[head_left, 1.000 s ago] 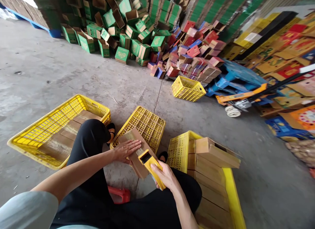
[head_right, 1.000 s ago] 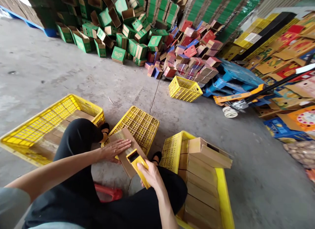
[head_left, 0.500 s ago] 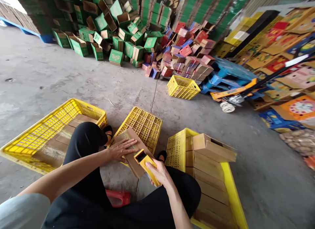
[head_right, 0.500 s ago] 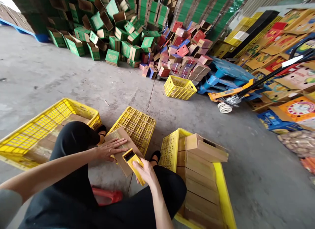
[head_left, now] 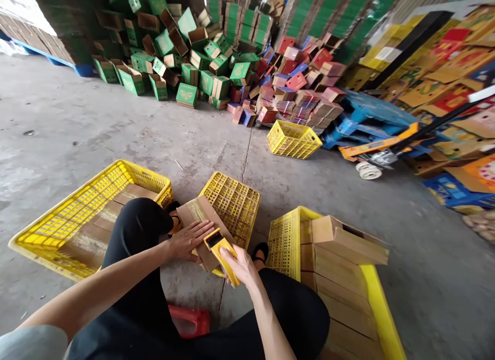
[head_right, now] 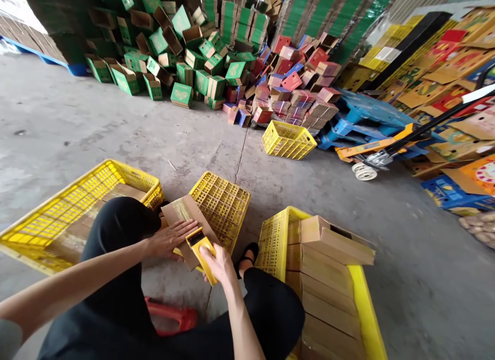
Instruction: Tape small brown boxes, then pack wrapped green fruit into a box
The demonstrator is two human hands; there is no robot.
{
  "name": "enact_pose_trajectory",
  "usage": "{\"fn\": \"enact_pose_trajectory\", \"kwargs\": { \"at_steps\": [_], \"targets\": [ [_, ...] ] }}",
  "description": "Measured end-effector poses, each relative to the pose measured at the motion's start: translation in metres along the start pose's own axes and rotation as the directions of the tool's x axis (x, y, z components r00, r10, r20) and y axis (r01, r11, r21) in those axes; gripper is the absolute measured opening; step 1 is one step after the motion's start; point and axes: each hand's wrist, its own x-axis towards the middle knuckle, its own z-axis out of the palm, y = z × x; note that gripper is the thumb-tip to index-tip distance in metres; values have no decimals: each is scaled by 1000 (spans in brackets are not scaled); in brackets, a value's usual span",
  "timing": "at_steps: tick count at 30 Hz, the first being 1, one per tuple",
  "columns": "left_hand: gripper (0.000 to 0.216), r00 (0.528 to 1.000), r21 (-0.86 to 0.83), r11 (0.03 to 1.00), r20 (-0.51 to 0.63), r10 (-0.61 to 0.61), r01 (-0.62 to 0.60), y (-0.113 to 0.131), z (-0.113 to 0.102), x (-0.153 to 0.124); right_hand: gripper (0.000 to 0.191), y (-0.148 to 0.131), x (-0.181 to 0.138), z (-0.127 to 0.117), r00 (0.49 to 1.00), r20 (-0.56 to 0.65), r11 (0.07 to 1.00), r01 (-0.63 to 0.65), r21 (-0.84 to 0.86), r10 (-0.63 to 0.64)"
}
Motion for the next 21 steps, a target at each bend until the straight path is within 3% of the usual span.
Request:
{"fn": "enact_pose_trajectory", "kwargs": {
  "at_steps": [10, 15, 21],
  "targets": [
    [121, 1000, -15, 1000, -12, 7, -8, -7, -1, -2, 54, 13, -17, -6, 1000, 27, 1000, 7, 14, -8],
    [118, 1000, -3, 1000, 5, -13, 13, 5, -2, -1, 57, 21, -15, -4, 1000, 2, 999, -8, 41, 8],
    [109, 995, -91, 993, 62, 79, -73, 21, -3, 3, 55, 26, -16, -3, 1000, 6, 997, 12, 73, -13]
  ]
}}
